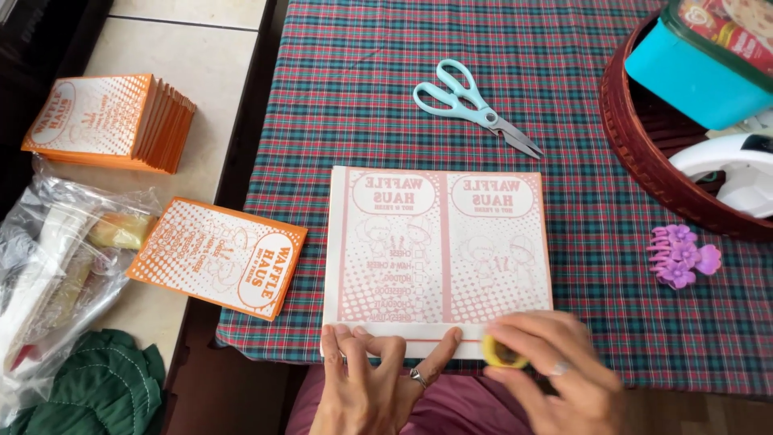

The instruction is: Folding paper bags and applying tape to secure the folds on a table.

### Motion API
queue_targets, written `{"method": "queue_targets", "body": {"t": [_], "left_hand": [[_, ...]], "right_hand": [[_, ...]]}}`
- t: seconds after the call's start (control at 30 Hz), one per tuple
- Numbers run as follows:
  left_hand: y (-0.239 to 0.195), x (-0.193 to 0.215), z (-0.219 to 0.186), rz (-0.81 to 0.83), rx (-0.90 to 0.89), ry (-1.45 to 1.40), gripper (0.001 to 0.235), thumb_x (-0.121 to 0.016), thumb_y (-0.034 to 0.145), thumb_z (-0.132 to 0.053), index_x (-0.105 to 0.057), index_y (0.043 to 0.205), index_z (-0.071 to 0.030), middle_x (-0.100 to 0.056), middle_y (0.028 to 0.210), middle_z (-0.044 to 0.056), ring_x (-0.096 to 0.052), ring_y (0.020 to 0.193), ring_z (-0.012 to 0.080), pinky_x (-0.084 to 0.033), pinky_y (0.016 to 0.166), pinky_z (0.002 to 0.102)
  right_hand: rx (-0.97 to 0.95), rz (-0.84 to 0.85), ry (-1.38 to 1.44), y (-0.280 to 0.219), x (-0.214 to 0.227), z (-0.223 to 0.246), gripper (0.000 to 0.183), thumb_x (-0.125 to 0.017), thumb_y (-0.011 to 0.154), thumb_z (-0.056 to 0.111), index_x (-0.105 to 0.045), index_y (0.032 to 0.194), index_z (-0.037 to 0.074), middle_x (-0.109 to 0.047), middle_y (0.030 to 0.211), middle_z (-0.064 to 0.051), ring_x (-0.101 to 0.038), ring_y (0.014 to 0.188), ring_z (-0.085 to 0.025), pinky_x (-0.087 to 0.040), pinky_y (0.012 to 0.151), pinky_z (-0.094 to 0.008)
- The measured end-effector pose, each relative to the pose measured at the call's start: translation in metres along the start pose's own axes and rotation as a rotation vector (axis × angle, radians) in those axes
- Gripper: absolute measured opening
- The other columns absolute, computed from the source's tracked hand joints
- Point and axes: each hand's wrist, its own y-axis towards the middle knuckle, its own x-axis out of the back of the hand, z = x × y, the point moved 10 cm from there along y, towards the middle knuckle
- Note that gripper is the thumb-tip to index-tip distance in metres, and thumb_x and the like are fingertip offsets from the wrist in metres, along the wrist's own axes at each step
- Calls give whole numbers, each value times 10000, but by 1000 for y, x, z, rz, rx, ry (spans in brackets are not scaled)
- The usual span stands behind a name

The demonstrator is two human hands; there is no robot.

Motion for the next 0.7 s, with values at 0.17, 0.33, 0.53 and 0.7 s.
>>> {"method": "queue_targets", "body": {"t": [0.17, 0.33, 0.53, 0.7], "left_hand": [[-4, -3, 1, 30, 35, -36, 704, -380, 1032, -68, -214, 1632, -397, -515, 925, 217, -591, 800, 488, -515, 981, 650], [-3, -2, -1, 14, 39, -9, 729, -407, 1038, -51, -159, 1635, -387, -510, 910, 209, -593, 783, 468, -540, 966, 635], [-8, -9, -3, 44, 33, -62, 676, -332, 1030, -127, -212, 1644, -383, -519, 918, 189, -613, 883, 572, -498, 956, 696], [-6, -8, -2, 50, 39, -78, 628, -336, 1048, -213, -237, 1629, -430, -513, 933, 163, -559, 788, 468, -515, 953, 652]], "right_hand": [[-65, -23, -107, -8, 19, -22, 293, -819, 746, 118, -764, 1018, 25, -775, 1036, -92, -728, 949, -206, -568, 901, -312], [-60, 38, 48, -2, -9, -1, 313, -768, 821, 132, -753, 1126, 65, -743, 1112, -65, -706, 1042, -221, -572, 941, -336], [-231, -24, -89, -15, 23, -40, 313, -800, 737, 68, -767, 1039, -9, -773, 1066, -123, -729, 991, -223, -576, 845, -300], [-77, -5, 87, 3, -13, 3, 278, -756, 817, 135, -768, 1076, 35, -757, 1088, -95, -716, 1024, -236, -595, 924, -336]]}}
